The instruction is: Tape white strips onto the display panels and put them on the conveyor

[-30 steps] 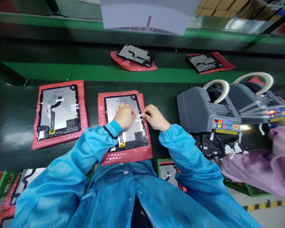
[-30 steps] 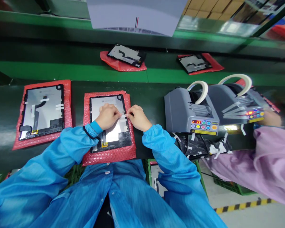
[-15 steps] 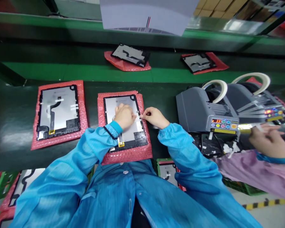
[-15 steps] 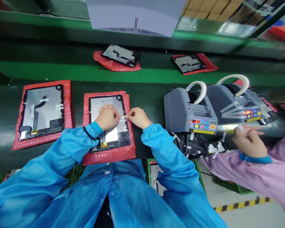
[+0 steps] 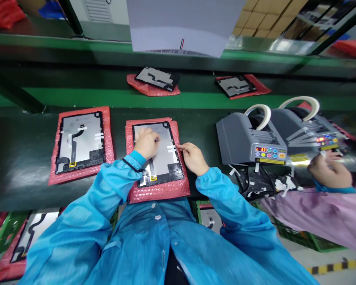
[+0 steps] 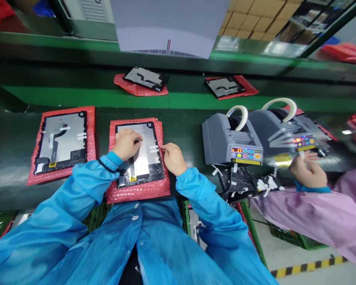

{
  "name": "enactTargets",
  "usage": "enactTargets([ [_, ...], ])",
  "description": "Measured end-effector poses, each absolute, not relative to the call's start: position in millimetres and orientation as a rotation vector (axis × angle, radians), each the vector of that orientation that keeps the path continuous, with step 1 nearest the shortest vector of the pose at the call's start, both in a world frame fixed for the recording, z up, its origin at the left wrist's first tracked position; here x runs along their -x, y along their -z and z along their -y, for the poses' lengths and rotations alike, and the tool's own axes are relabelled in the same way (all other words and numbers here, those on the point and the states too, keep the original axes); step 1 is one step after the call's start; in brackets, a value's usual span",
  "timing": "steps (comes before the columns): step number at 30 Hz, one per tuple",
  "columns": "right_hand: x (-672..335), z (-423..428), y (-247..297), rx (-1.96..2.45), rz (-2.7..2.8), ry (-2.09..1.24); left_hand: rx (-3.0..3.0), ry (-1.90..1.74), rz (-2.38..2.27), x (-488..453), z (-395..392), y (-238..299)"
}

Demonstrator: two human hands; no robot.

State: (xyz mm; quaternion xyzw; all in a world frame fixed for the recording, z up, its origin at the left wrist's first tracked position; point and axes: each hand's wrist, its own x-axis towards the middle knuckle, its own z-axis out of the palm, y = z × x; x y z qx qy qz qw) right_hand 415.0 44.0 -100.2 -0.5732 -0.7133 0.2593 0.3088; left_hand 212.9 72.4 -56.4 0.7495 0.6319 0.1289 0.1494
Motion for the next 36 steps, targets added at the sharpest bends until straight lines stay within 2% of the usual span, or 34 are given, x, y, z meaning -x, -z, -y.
enactTargets([
  [3, -417, -59, 97, 1.654, 1.667, -0.789, -2.069, -0.531, -2.053, -168, -60, 53],
  [6, -411, -67, 93, 1.718, 1.687, -0.789, -1.894, -0.516, -2.110, -137, -42, 62],
  [12, -393, -65, 87, 1.592, 1.632, -0.600, -1.861, -0.539, -2.031, -148, -32, 93],
  [19, -375, -67, 74, 1.367, 0.960, -1.296, -1.845, -0.770, -2.083, -156, -24, 87],
  [24, -332, -75, 57, 1.088, 1.004, -1.574, -1.667, -0.905, -2.158, -114, -17, 63],
  [32, -178, -130, 51, 0.964, 1.319, -1.480, -1.428, -0.701, -2.552, 6, -20, 20],
  [36, -144, -153, 73, 1.267, 1.643, -1.340, -1.354, -0.553, -2.583, 38, -32, 38],
])
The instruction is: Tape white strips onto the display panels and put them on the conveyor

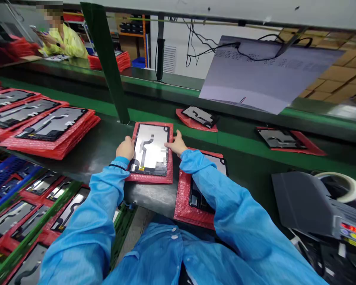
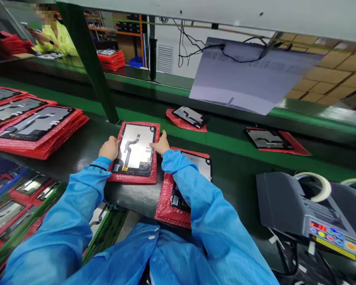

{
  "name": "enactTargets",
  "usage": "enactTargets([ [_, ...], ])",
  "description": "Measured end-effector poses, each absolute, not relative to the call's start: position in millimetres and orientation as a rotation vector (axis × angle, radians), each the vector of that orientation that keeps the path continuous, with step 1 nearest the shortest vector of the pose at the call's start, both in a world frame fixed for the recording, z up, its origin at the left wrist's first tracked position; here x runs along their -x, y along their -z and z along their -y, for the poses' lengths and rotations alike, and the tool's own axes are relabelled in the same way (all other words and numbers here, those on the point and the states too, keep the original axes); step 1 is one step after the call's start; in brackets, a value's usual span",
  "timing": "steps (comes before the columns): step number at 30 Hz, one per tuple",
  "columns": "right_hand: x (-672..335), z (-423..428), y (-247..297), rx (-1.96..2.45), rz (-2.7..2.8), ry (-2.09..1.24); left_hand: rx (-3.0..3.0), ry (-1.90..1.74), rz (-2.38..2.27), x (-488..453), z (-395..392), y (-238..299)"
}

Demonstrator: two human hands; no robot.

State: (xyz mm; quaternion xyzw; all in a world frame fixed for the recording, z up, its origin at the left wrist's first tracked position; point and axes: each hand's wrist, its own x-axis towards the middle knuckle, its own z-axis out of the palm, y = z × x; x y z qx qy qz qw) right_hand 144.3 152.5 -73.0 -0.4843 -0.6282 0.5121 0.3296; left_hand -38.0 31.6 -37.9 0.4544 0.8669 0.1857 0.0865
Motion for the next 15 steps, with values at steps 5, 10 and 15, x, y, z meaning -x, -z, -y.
enactTargets([
  [5, -173, -214, 80, 1.742, 1.943, -1.047, -1.309, -0.384, -2.580, 56, -43, 77],
  [10, -232, -320, 51, 2.069, 1.658, -0.555, -1.305, -0.550, -2.602, 69, -43, 94],
  [15, -248, -384, 55, 2.087, 1.651, -0.578, -1.321, -0.800, -2.441, 79, -39, 102],
])
